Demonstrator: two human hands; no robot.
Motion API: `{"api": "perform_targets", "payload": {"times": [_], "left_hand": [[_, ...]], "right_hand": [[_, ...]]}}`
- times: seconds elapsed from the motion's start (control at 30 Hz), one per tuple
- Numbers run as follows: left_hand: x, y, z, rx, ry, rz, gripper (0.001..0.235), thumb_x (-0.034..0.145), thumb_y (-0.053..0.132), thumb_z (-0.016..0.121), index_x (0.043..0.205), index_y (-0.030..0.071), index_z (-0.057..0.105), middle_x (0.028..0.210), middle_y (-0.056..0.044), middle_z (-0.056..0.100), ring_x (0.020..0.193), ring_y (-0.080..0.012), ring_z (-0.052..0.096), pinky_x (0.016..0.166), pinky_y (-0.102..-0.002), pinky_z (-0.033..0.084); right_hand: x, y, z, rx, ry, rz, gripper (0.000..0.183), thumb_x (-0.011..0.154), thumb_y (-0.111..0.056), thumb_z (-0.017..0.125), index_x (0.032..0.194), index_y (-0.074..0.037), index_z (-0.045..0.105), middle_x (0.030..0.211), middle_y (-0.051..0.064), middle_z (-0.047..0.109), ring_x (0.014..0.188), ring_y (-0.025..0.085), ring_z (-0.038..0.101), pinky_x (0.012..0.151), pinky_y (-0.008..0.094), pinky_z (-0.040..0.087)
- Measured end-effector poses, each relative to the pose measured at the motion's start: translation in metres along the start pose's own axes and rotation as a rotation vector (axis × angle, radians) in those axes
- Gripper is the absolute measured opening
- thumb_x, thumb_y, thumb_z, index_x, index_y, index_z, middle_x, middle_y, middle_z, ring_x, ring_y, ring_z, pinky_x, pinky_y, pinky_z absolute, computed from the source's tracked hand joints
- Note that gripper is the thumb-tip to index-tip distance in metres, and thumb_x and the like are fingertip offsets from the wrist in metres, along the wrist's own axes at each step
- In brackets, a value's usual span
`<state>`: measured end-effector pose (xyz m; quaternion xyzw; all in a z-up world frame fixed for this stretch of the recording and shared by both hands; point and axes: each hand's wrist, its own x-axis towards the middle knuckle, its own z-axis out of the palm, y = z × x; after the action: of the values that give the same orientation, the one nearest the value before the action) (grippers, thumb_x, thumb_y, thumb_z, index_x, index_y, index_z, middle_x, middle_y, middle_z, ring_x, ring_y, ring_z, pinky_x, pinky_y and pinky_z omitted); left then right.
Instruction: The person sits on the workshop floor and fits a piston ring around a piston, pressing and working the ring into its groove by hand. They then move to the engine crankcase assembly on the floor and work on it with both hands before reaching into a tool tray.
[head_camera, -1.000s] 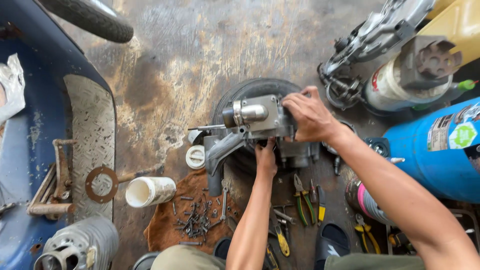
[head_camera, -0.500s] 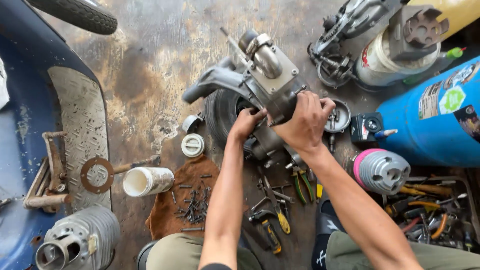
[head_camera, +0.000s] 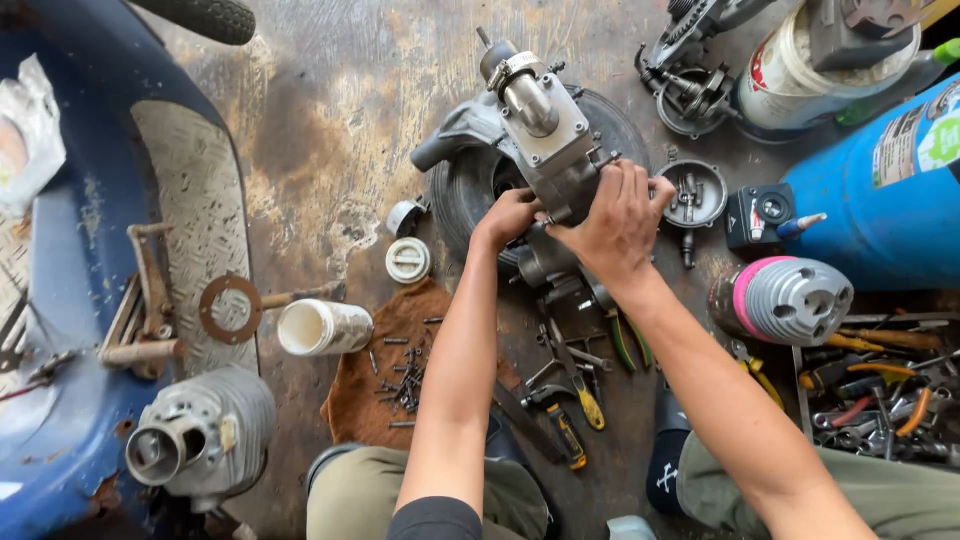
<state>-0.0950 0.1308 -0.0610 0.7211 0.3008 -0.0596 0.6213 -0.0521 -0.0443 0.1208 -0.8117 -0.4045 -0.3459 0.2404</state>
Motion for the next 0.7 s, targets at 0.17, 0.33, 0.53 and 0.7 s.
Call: {"api": "perform_targets", "payload": {"times": [0.17,0.33,0.53,0.7], "left_hand": [[-0.084,0.062,0.0,0.151,0.205,0.138,0.038,0.097,0.035,0.06,0.125,0.01,0.068,0.111,-0.02,0.074,0.114,-0.0458,0.065,0.101,-0.06,0.05],[-0.141,0.085,0.015,0.032,0.396,0.242,0.045,0.1,0.029,0.06,0.139,0.005,0.059,0.122,-0.021,0.072,0.121,-0.0454,0.063,0.103,-0.059,0.051],[-0.175,0.042,0.06,-0.072,0.762,0.036,0.041,0.099,0.042,0.055,0.123,0.012,0.069,0.114,-0.019,0.073,0.114,-0.0405,0.067,0.102,-0.053,0.051],[-0.197,0.008,0.115,-0.326,0.634,-0.115,0.036,0.103,0.041,0.051,0.122,0.015,0.066,0.105,-0.01,0.075,0.102,-0.0267,0.073,0.096,-0.05,0.055]], "right_hand": [[-0.011,0.002,-0.01,-0.02,-0.097,-0.079,0.087,0.061,-0.061,0.099,0.107,0.001,0.058,0.102,0.016,0.061,0.097,0.028,0.063,0.093,0.041,0.034],[-0.017,0.013,-0.015,0.049,-0.129,-0.093,0.093,0.046,-0.051,0.101,0.113,0.0,0.061,0.112,0.015,0.062,0.098,0.028,0.064,0.091,0.042,0.034],[-0.012,0.041,-0.043,0.268,-0.287,-0.107,0.086,0.059,-0.042,0.095,0.129,-0.003,0.065,0.12,0.011,0.068,0.108,0.026,0.067,0.096,0.042,0.031],[-0.039,0.069,-0.071,0.629,0.062,0.496,0.015,0.107,-0.018,0.062,0.119,-0.01,0.062,0.105,0.009,0.065,0.093,0.026,0.069,0.078,0.036,0.053]]}}
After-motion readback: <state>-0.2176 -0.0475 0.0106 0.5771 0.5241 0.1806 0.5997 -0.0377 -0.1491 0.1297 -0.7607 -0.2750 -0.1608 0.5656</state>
